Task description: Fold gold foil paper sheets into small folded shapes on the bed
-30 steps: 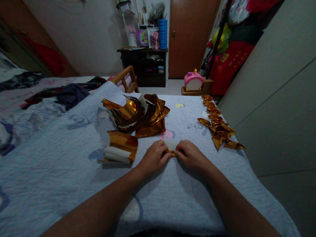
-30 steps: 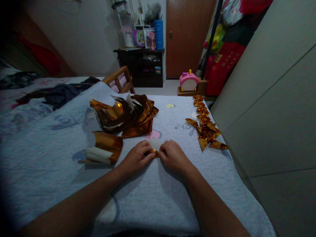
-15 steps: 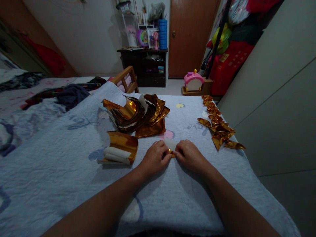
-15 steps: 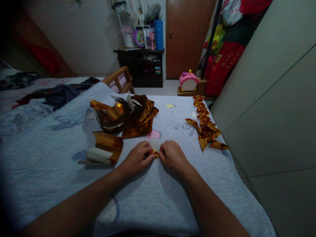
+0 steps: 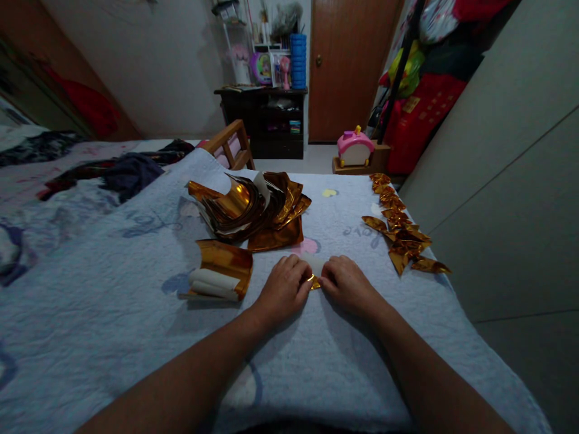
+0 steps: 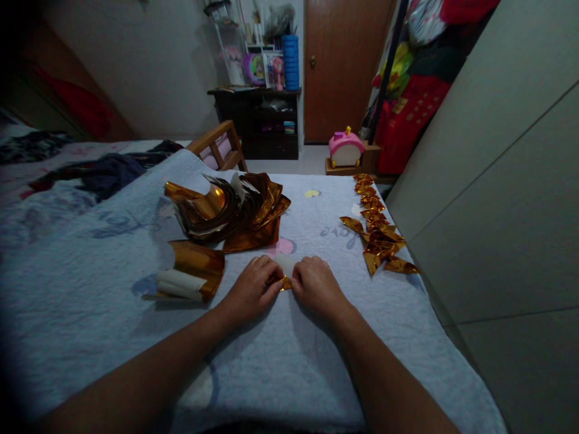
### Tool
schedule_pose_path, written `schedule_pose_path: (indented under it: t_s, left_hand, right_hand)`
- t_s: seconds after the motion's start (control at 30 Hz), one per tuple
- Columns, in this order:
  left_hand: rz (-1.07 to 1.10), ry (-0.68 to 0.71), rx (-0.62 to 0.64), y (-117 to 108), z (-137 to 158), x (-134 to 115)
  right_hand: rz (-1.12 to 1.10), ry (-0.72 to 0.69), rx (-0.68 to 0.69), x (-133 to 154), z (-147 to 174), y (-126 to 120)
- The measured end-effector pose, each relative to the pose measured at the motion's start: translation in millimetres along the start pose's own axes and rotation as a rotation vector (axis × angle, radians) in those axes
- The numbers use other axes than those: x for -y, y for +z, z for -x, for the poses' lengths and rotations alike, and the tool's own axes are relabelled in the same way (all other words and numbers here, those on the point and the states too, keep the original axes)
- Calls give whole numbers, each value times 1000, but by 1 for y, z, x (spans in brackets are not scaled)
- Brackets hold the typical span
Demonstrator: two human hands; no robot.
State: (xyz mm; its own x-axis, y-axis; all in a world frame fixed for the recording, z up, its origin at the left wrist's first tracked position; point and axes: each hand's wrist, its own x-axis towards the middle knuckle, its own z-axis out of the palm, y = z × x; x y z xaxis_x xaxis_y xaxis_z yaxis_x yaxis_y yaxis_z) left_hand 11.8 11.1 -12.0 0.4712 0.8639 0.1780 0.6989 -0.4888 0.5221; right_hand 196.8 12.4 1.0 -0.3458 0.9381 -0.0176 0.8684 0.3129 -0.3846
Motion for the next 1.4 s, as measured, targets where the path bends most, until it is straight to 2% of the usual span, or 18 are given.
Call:
schedule_pose_path:
  t_s: [0.33,0.47,0.77,0.9,1.4]
  left_hand:
    - [72,77,46,-1,0,2]
    - [106,49,79,-3,-1,1]
    - [35,-46,92,-6,0,-2]
    - [56,-36,121,-9,-1,-1]
    - [33,-29,102,-7,-1,0]
  right_hand:
    - [6,-11,-8,-3,0,4]
    - [-4,-12,-40,-4,1,6]
    - [34,-21,-33,-1,2,5]
    - [55,-16,-16,1,4,2]
    - [20,-10,-23,2,4,2]
